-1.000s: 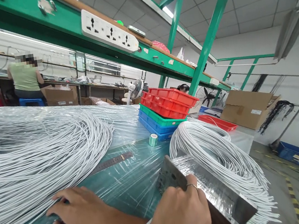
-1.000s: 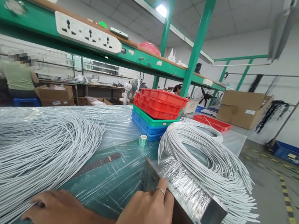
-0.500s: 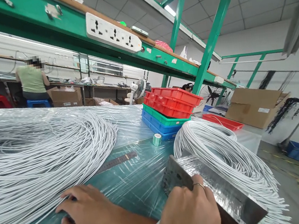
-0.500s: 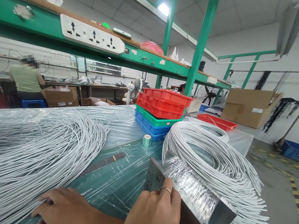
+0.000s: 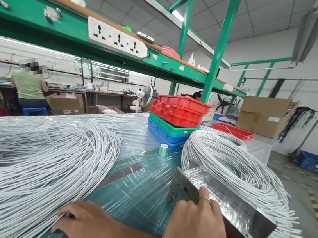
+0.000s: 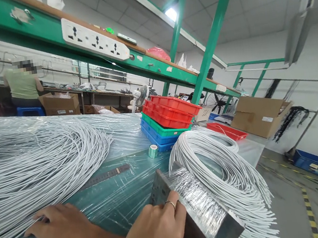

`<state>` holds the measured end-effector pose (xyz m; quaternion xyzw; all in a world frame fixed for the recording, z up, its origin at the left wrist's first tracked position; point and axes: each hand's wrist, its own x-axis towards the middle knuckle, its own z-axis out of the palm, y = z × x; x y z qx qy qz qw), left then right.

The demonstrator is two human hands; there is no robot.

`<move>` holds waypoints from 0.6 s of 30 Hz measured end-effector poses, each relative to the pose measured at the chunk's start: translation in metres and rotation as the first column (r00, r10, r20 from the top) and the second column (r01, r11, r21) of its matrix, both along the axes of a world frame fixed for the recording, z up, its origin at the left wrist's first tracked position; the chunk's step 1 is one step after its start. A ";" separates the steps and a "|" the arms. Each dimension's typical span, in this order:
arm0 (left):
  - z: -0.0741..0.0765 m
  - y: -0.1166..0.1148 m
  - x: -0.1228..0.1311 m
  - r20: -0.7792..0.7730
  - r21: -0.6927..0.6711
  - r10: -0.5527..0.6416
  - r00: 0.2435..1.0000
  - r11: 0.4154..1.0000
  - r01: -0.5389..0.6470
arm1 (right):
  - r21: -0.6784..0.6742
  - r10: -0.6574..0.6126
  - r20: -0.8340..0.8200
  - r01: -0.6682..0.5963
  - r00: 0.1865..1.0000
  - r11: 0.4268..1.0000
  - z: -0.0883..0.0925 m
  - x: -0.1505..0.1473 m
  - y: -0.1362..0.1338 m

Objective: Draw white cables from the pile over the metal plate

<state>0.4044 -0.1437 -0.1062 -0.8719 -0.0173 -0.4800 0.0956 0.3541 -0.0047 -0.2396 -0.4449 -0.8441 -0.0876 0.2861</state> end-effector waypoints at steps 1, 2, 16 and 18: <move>0.000 0.000 0.000 0.002 -0.002 0.001 1.000 1.000 -0.001 | 0.008 -0.001 -0.003 0.001 1.000 1.000 -0.001 0.000 0.000; 0.000 0.000 0.000 0.008 0.000 -0.002 1.000 1.000 0.002 | 0.013 -0.002 -0.003 0.002 1.000 1.000 -0.001 0.000 0.001; -0.002 -0.001 0.000 -0.094 -0.017 0.004 0.996 1.000 -0.006 | -0.030 0.054 0.031 -0.053 0.998 0.998 0.000 0.003 0.005; -0.002 -0.002 0.000 -0.050 -0.011 0.009 0.999 1.000 -0.010 | -0.025 0.052 0.025 -0.052 0.998 0.998 0.001 0.003 0.004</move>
